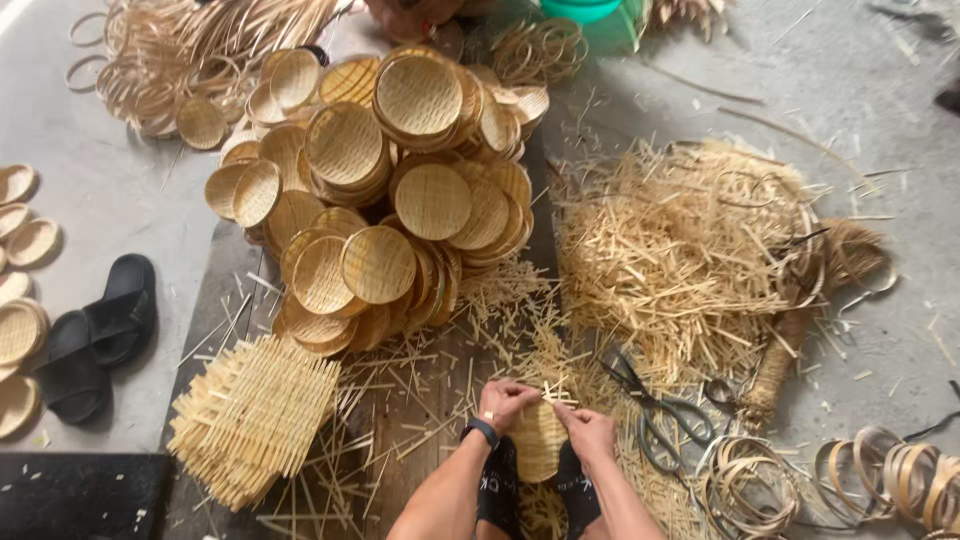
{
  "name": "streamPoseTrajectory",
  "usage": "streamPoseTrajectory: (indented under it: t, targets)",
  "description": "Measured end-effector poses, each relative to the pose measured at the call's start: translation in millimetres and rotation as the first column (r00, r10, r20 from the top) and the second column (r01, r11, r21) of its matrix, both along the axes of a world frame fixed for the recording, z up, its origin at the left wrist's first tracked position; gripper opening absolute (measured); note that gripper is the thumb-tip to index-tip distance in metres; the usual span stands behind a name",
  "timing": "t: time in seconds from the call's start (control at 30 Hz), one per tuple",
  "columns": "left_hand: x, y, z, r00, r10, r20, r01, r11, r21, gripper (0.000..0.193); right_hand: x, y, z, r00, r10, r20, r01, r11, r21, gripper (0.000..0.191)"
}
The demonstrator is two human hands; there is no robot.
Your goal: The person sits on the floor making small round woven bamboo baskets. They trim bamboo strips with scissors, fit a woven square panel into a round wooden mold, weave a bamboo rim ring around the edge, and place finished baskets onto a growing pile.
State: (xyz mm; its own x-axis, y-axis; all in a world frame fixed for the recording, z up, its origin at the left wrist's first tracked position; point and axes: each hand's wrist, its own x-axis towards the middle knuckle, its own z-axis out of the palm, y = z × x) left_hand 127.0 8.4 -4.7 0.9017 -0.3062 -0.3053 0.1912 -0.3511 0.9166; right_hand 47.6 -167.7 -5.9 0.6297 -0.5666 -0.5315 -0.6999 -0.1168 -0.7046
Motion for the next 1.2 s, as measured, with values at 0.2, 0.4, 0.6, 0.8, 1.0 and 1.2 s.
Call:
streamPoseTrajectory:
  t: [0.2, 0.4, 0.6, 0.8, 1.0, 1.2]
  targets:
    - [2.3, 0.6, -0.6, 0.956, 0.028, -0.293, -0.090, 0.976, -0.200, 0.032, -1.6, -5.0, 5.1, 0.984, 0.176, -0.014, -0.176, 0.984, 0.015, 0.035]
    - [15.5, 10.4, 30.1, 0.970, -0.238, -0.050, 0.231, 0.966, -0.115, 0.051, 36.6, -102.1, 127.1, 0.888, 0.386, -0.250, -0.436, 0.881, -0.186, 0.042]
    - [-44.1, 7.2, 38.4, 0.762, -0.390, 0.517, 0.158, 0.886, 0.435, 0.009, 9.6, -204.0, 193.6, 0.476, 0.577, -0.663, -0.879, 0.329, -0.345, 0.040]
    - [-115.8, 50.4, 31.9, 0.641, -0.414, 0.646, 0.100, 0.880, 0.465, 0.019, -52.7, -185.8, 58.2, 0.773, 0.551, -0.315, -0.634, 0.696, -0.338, 0.044]
    - [-95.5, -7.4, 53.0, 0.919, -0.081, 0.385, -0.142, 0.844, 0.517, 0.083, -81.7, -151.3, -17.7, 0.840, 0.462, -0.284, -0.538, 0.645, -0.543, 0.058]
    - [-93.3, -4.6, 48.4, 0.859, -0.258, 0.442, -0.081, 0.784, 0.615, 0.049, -62.6, -147.7, -21.9, 0.832, 0.399, -0.386, -0.555, 0.611, -0.565, 0.087]
